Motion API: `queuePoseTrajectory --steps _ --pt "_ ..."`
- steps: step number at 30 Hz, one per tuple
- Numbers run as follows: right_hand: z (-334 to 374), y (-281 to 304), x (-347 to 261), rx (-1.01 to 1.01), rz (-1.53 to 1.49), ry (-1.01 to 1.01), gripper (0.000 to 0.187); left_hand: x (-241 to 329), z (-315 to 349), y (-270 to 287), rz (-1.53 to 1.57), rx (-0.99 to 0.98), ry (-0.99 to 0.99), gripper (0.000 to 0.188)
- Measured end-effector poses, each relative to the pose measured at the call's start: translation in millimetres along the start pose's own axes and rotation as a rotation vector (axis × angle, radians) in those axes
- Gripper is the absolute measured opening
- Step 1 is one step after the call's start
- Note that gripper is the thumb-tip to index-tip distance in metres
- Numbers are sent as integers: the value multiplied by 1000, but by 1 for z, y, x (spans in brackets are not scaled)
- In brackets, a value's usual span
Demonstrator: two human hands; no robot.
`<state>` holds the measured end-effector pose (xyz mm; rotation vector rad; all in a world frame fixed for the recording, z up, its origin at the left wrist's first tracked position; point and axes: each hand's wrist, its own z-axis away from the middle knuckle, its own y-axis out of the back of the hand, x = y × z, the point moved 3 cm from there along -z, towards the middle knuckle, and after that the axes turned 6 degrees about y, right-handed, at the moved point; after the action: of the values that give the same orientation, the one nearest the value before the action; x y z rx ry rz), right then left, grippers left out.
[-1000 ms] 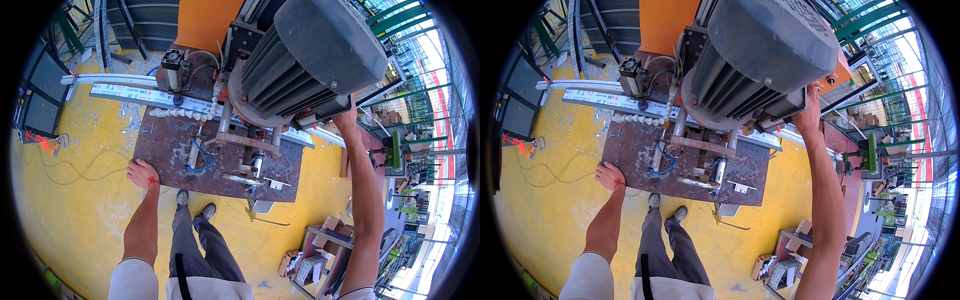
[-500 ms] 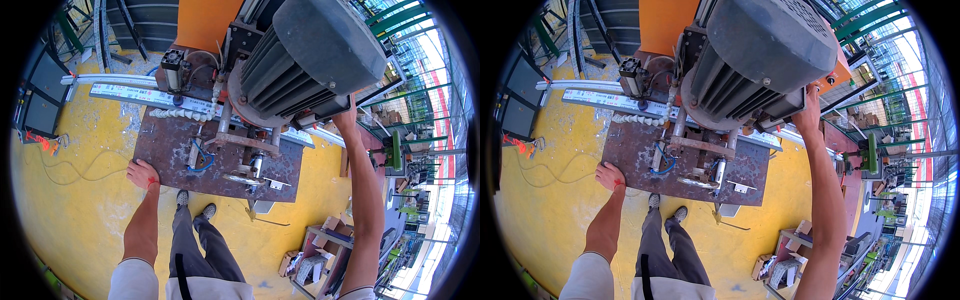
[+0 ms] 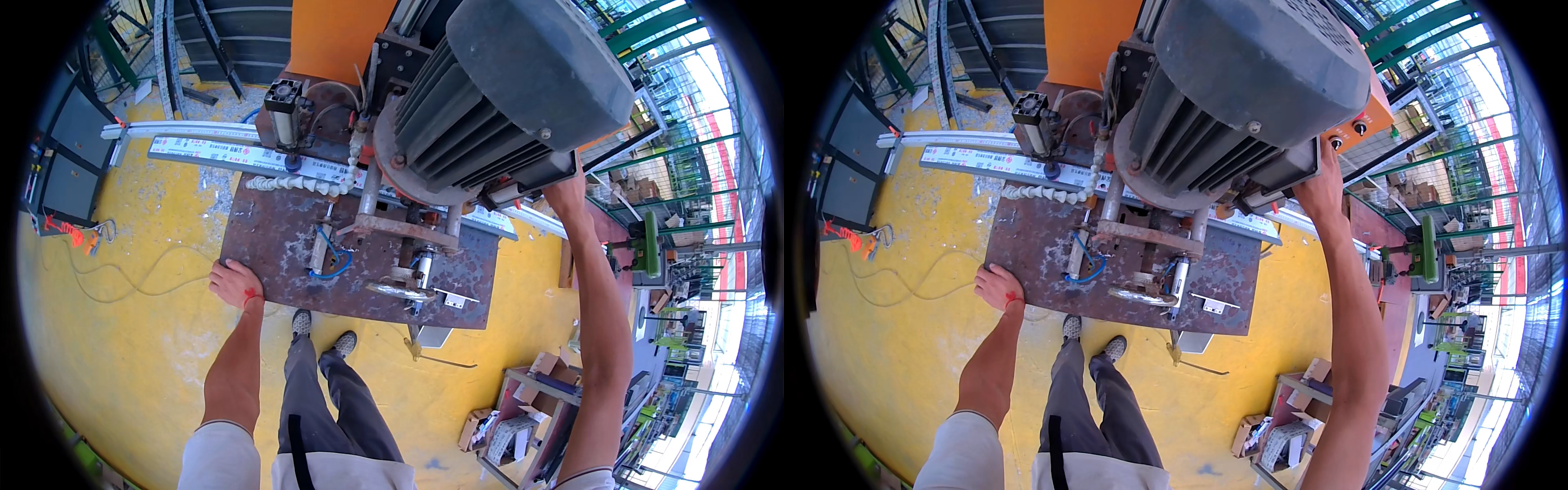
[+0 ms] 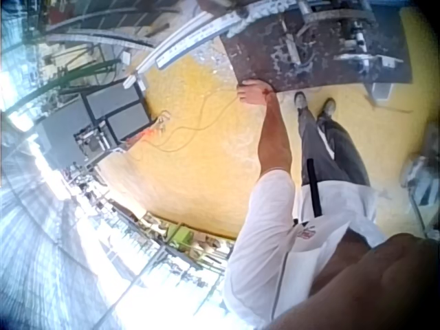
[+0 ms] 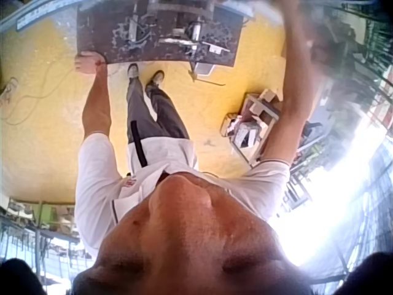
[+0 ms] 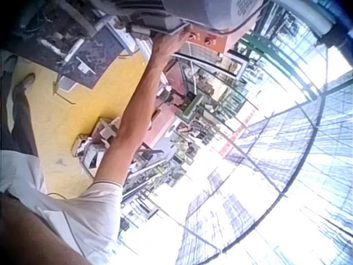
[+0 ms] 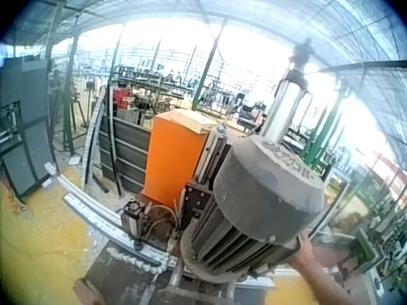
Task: The person measures a metal profile using a small ruler, positions it against a large industrial milling or cutting machine, and uses a hand-crank wheel to secure the workpiece before activating the machine controls.
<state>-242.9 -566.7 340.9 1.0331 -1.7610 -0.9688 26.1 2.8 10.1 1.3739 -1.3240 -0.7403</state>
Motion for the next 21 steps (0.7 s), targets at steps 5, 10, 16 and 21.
queuePoseTrajectory --steps 5,10,16,21 --pt "0 9 -7 -35 -170 -122 52 -4 -2 -2 2 7 -11 40" --pt "1 7 1 -52 -129 -91 49 -1 0 -3 3 10 -3 37" --pt "-1 6 1 -104 -120 -144 45 -2 0 -6 -30 5 -18 35" --pt "0 0 4 -102 -95 -115 40 -5 -1 -8 -43 27 -26 34"
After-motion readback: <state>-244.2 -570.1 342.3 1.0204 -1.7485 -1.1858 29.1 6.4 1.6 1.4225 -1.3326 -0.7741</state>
